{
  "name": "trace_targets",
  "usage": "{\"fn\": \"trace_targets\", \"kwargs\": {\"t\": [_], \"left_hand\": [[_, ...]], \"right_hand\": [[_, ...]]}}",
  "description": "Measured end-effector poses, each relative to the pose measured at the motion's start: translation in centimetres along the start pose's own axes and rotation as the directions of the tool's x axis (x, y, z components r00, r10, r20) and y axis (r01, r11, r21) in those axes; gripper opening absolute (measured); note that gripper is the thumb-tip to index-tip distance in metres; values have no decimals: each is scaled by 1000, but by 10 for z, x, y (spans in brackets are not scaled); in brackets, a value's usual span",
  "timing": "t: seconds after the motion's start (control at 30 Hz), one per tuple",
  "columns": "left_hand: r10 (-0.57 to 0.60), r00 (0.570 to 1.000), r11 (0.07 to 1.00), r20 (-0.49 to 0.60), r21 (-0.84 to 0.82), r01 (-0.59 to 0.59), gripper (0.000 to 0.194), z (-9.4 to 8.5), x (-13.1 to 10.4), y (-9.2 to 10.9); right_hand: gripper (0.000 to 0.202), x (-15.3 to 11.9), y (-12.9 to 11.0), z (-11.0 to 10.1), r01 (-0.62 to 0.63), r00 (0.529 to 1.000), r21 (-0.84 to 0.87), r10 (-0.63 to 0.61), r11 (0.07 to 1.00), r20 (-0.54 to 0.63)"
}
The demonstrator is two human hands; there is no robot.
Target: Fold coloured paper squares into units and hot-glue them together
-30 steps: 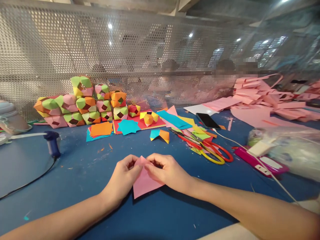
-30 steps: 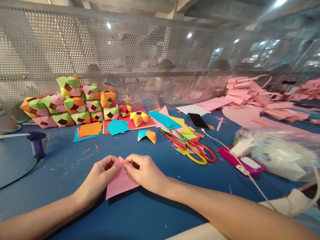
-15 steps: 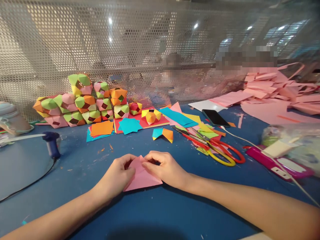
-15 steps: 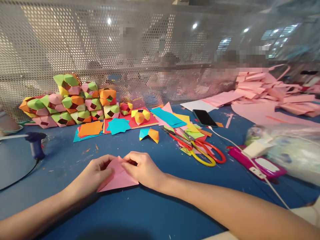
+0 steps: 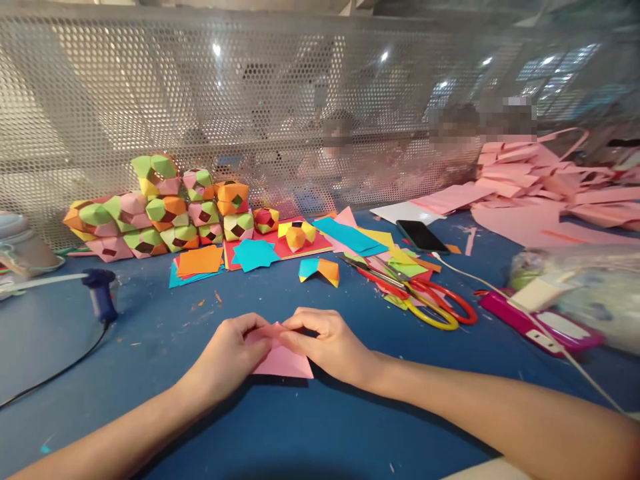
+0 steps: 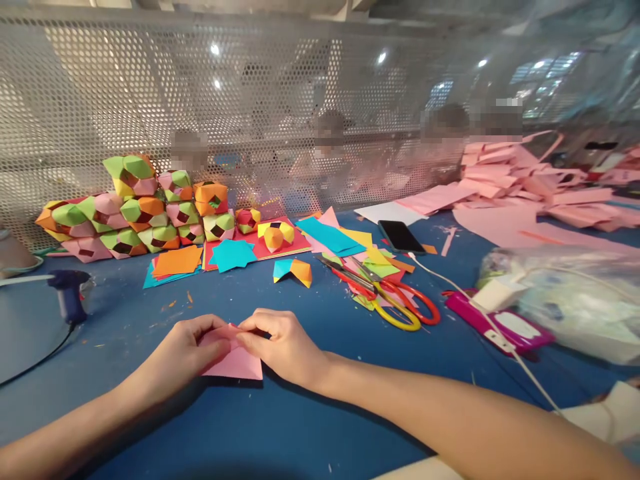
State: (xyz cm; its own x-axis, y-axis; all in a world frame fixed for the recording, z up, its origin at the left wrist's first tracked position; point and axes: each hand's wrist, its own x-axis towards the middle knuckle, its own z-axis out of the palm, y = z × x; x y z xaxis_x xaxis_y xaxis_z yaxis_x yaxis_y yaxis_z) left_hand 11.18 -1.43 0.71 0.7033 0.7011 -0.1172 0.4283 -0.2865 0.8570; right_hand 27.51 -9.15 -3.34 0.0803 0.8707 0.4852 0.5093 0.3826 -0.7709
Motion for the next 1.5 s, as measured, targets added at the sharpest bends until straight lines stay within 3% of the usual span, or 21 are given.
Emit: {"fn": "trace_targets", "kwargs": {"t": [0.13,0.3,0.47,0.67,0.97,1.5], "left_hand": [[-59,987,997,152,-44,66,12,-7,-1,3],[-31,999,1000,29,0,31,22,-3,0,2],[-4,1000,1000,-23,26,5,25,3,0,-1],[-1,1000,1000,16,-2,1,21,3,-1,-1],[-10,999,992,46,-123,16,18,3,1,0],[-93,982,942,167,-306,141,17,2,7,-6]], "right_hand": [[18,-1,-1,1,50,999,-28,-50,998,-14],[16,0,-1,1,60,998,-37,-60,997,0],[8,-1,-1,2,106,994,-47,-107,993,-16],[6,-4,2,2,200,980,-62,-199,978,13],[20,-4,6,-3,361,931,-82,-354,929,87],[28,-5,10,-14,401,911,-187,-369,897,185]]}}
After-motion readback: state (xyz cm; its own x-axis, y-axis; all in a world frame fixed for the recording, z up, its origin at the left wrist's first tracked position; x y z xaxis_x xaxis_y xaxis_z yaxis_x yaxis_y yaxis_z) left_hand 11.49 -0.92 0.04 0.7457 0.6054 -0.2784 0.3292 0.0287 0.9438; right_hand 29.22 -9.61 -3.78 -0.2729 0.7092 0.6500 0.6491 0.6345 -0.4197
